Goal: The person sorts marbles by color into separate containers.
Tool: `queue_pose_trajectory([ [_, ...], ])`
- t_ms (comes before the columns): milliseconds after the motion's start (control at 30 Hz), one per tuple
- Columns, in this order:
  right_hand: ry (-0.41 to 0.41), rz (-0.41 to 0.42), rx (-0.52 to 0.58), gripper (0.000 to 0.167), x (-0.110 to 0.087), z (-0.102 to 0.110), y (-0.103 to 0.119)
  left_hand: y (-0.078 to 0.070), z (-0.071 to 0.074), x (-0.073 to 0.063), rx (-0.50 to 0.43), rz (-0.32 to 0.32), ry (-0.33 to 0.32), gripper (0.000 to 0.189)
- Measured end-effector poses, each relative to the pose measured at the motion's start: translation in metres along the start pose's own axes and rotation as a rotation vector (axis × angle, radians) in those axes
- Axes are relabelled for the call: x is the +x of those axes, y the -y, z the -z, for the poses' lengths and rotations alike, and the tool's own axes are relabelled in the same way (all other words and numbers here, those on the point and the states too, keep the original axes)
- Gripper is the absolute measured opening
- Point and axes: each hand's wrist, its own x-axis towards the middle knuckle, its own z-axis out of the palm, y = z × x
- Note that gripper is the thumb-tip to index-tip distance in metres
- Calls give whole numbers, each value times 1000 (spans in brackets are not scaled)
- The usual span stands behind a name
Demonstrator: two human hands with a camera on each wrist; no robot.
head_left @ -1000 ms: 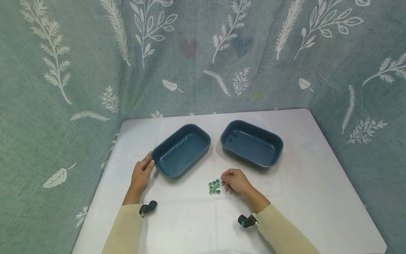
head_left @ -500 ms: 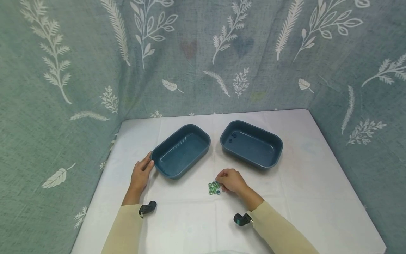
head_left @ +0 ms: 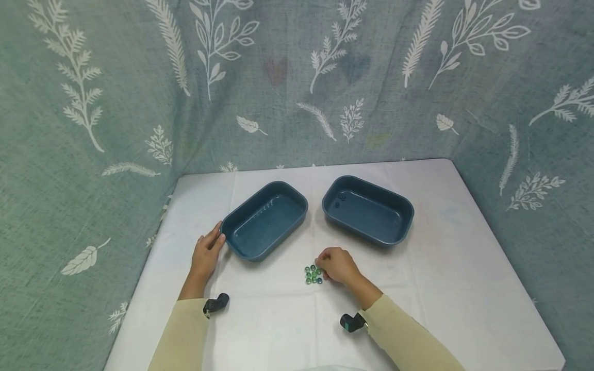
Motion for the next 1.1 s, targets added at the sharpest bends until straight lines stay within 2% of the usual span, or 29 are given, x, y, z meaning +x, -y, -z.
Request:
queue_pose_trajectory([
  [200,-14,-6,76,19,0,0,-3,-2,0,-1,-6,13,3,53],
  [533,-3,13,34,12,0,-1,-2,-2,0,-1,-8,14,-1,54],
  [667,4,28,17,14,-1,0,-1,-2,-1,-1,-6,19,-1,54],
  [933,-15,1,64,19,-1,2,-2,1,-2,-1,0,43,-6,55],
  [1100,-18,9,41,14,-3,1,-1,1,-2,-1,-9,18,-7,55],
])
